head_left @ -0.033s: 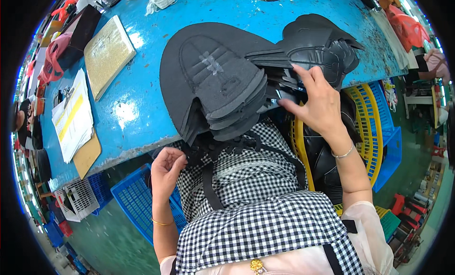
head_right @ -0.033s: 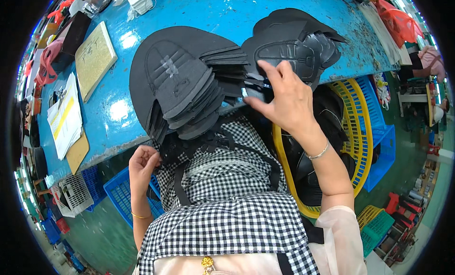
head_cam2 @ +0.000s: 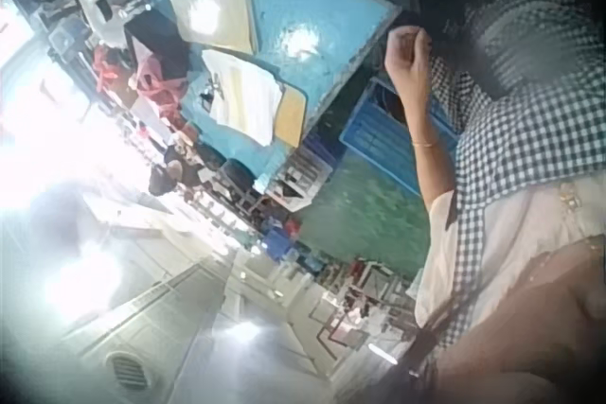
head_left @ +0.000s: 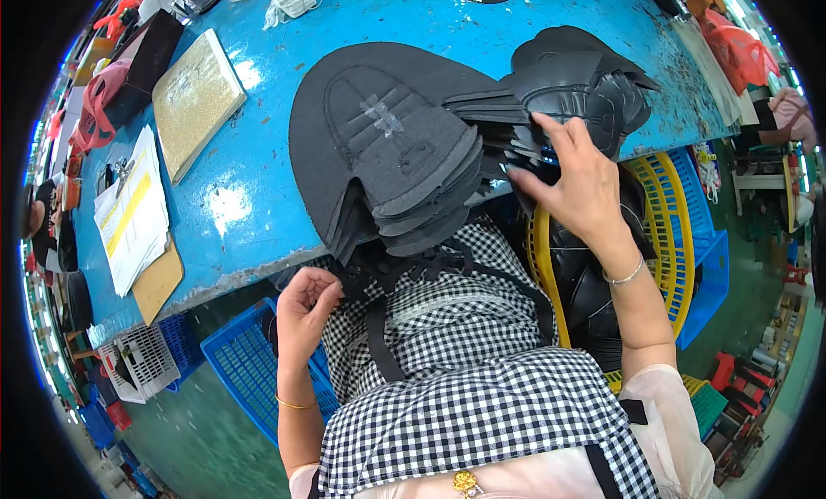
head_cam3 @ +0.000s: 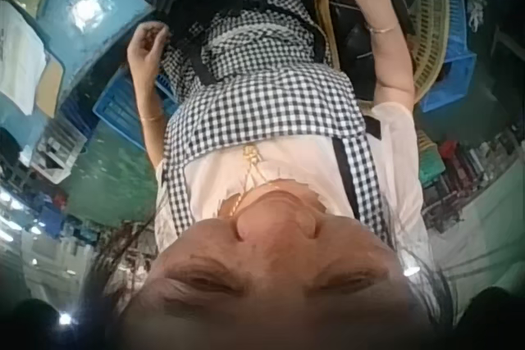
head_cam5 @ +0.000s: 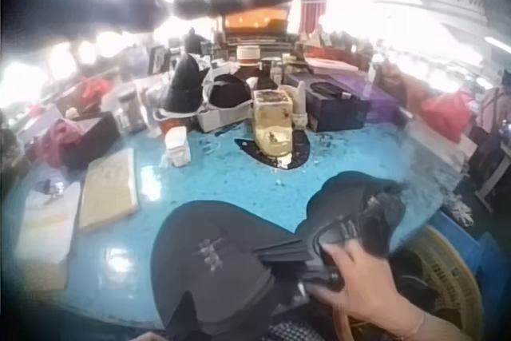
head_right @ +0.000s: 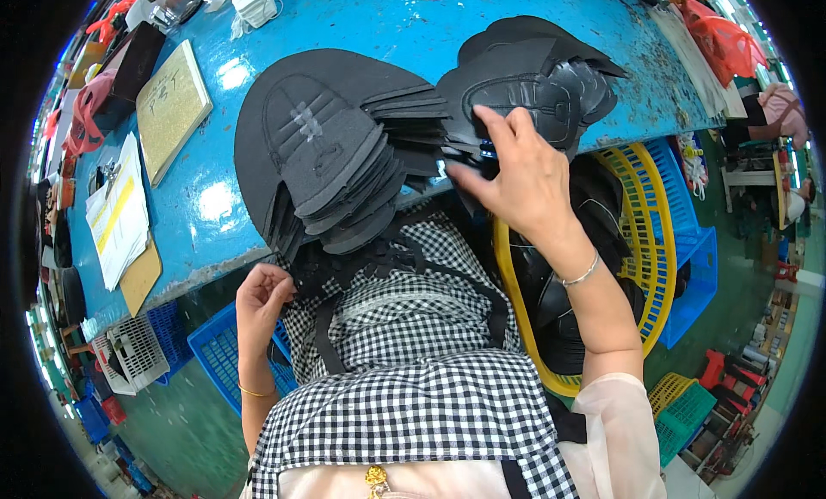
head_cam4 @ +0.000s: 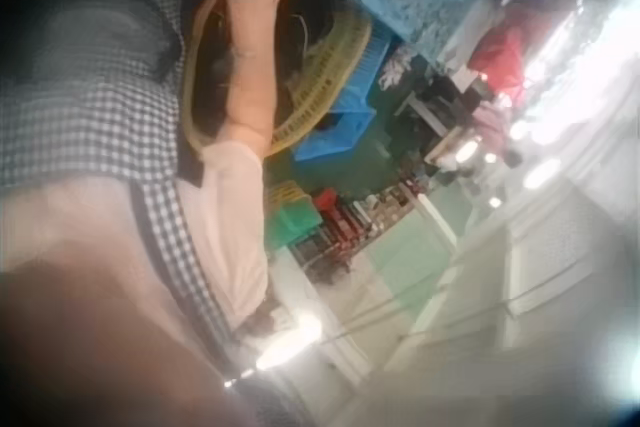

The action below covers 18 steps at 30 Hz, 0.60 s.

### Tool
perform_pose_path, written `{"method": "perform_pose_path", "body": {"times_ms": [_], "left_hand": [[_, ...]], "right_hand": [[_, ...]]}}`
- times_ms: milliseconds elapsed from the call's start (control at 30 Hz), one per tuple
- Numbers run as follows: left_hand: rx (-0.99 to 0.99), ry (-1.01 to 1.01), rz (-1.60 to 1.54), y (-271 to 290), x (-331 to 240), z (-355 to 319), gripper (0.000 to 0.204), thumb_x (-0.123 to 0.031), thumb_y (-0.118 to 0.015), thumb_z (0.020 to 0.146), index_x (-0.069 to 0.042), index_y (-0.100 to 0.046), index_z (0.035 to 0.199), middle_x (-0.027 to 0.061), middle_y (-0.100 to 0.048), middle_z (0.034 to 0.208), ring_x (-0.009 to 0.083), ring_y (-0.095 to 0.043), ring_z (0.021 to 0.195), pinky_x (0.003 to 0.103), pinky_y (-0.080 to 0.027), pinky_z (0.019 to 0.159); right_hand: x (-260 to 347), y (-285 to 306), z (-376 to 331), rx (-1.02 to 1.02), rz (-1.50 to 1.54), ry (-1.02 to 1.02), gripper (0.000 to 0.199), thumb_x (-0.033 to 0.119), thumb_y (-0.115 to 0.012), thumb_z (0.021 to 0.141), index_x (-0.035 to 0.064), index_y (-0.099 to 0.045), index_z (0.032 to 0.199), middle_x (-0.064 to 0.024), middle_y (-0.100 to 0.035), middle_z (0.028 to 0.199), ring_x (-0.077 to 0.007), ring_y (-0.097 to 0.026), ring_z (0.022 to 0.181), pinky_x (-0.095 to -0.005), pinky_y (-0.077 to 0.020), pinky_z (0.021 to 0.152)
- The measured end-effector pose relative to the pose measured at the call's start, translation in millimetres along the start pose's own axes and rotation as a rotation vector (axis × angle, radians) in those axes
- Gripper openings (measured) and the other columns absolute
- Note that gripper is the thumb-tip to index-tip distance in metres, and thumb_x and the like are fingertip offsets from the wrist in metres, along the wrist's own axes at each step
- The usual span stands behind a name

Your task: The person trims excess material and loose threads from shoe upper components using small snips or clippers.

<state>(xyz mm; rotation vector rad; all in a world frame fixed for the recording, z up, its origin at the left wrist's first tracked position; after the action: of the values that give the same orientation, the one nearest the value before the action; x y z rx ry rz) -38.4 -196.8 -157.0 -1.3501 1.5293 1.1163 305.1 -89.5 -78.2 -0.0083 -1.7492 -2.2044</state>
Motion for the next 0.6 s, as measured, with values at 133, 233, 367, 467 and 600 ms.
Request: {"method": "perform_pose_path", "body": {"times_ms": [133, 233, 367, 467, 600], "left_hand": [[0.137, -0.023, 0.262, -21, -14, 3, 0.003, -0.001, -0.063, 0.088, 0.0, -0.061, 0.088, -0.0004, -0.063, 0.073, 0.0041, -0.056, 0.066, 0.02, -0.044, 0.06], [0.356, -0.026, 0.285, -60, -39, 2, 0.017, -0.001, -0.066, 0.086, 0.001, -0.064, 0.102, 0.0016, -0.065, 0.074, 0.0063, -0.06, 0.07, 0.022, -0.049, 0.066], [0.73, -0.104, 0.17, -127, -65, 7, 0.08, -0.003, -0.066, 0.089, -0.006, -0.018, 0.153, 0.0026, -0.061, 0.077, 0.0083, -0.059, 0.072, 0.023, -0.049, 0.071], [0.773, -0.023, -0.003, -168, -63, 26, 0.083, -0.005, -0.062, 0.092, -0.004, -0.006, 0.154, 0.0031, -0.057, 0.078, 0.0086, -0.057, 0.069, 0.022, -0.049, 0.07], [0.732, 0.2, -0.233, -196, -52, 38, 0.082, -0.009, -0.056, 0.097, 0.006, 0.004, 0.15, 0.0057, -0.055, 0.086, 0.01, -0.055, 0.073, 0.023, -0.048, 0.069]], "right_hand": [[-32, -1, 22, -0.084, -0.063, -0.051, 0.062, 0.045, -0.074, 0.078, 0.006, -0.057, 0.123, -0.0161, -0.066, 0.097, -0.0352, -0.066, 0.085, -0.0411, -0.0536, 0.072], [-57, 4, 47, 0.133, 0.133, -0.118, 0.057, 0.046, -0.072, 0.08, 0.0016, -0.062, 0.116, -0.0191, -0.069, 0.097, -0.0366, -0.066, 0.088, -0.0413, -0.053, 0.076], [-128, 26, 106, -0.16, 0.268, -0.118, 0.03, 0.032, -0.057, 0.094, 0.0061, -0.07, 0.102, -0.024, -0.067, 0.086, -0.0395, -0.065, 0.084, -0.0426, -0.0504, 0.075], [-185, 22, 138, -0.143, 0.065, -0.213, 0.037, 0.032, -0.047, 0.099, 0.0011, -0.068, 0.099, -0.0273, -0.065, 0.102, -0.0425, -0.062, 0.098, -0.0465, -0.048, 0.084], [-225, 4, 139, 0.184, -0.054, -0.43, 0.048, 0.038, -0.044, 0.098, -0.0054, -0.06, 0.112, -0.0311, -0.061, 0.111, -0.0461, -0.057, 0.107, -0.0492, -0.045, 0.092]]}}
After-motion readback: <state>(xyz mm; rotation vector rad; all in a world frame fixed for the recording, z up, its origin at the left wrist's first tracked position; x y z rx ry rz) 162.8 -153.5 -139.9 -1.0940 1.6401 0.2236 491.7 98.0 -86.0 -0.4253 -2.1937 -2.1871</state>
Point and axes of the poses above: each hand's wrist, its own z-axis towards the middle knuckle, its own y-axis out of the back of the hand, x = y × z, the point moved 4 cm from there along z, towards the middle knuckle
